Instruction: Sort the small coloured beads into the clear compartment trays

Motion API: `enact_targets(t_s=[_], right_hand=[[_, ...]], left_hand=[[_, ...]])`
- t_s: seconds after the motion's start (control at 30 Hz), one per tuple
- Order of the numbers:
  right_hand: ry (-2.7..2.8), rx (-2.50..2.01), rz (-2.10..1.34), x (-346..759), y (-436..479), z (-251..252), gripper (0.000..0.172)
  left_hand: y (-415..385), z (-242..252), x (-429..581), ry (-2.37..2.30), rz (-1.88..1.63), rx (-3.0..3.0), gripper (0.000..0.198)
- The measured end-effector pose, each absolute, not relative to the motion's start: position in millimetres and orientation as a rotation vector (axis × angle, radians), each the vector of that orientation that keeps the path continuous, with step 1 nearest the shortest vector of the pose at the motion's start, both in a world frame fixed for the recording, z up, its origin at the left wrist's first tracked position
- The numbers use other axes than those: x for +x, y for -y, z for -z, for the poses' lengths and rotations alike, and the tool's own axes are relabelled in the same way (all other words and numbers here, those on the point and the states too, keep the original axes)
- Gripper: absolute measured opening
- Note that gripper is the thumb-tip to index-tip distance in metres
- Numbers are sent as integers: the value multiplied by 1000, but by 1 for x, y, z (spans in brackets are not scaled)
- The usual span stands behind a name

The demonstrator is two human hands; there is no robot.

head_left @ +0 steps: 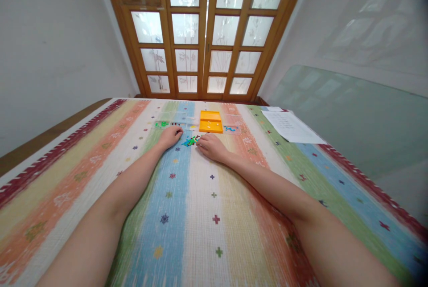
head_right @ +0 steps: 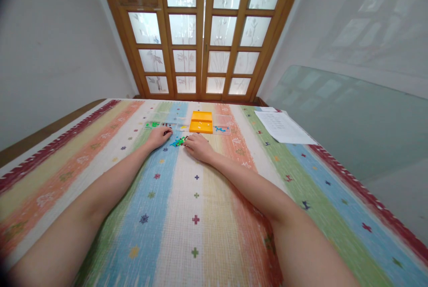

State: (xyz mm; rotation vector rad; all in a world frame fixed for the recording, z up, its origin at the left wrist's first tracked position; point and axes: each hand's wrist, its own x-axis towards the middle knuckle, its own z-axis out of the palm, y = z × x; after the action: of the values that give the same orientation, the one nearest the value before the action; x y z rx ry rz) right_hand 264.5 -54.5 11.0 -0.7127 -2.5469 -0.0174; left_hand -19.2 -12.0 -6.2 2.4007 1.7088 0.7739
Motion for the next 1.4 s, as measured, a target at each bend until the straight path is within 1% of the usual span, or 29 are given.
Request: enact_targets(t_s=[0.27,0.43,0.63,0.77,0.93,1.13,1.27,1.4], right_hand=[[2547,-743,-82,208,42,-12,20],[2571,-783,-30,192,38,-7,12],[2546,-758,-26,194,35,-8,9],[2378,-876,-86,220,16,-19,9],[2143,-1036,-77,289,-12,-28,14],[1840,-1269,54,364,-31,-15,21],[1733,-1414,58,383,-42,-7,21],[1719,-1450,51,395,-46,-4,19]], left_hand=[[7,8,-32,-1728,-887,2342,21],[6,8,-33,-1729,-889,2359,21],[6,8,-33,-1677,-843,2389,24],[10,4,-31,-1541,-802,2409,25],[20,-5,-19,-1335,-757,2428,20],[31,-15,0,-1147,-642,2493,12],[30,-16,2,-1149,-638,2526,14],[27,-15,-3,-1145,-627,2538,16]])
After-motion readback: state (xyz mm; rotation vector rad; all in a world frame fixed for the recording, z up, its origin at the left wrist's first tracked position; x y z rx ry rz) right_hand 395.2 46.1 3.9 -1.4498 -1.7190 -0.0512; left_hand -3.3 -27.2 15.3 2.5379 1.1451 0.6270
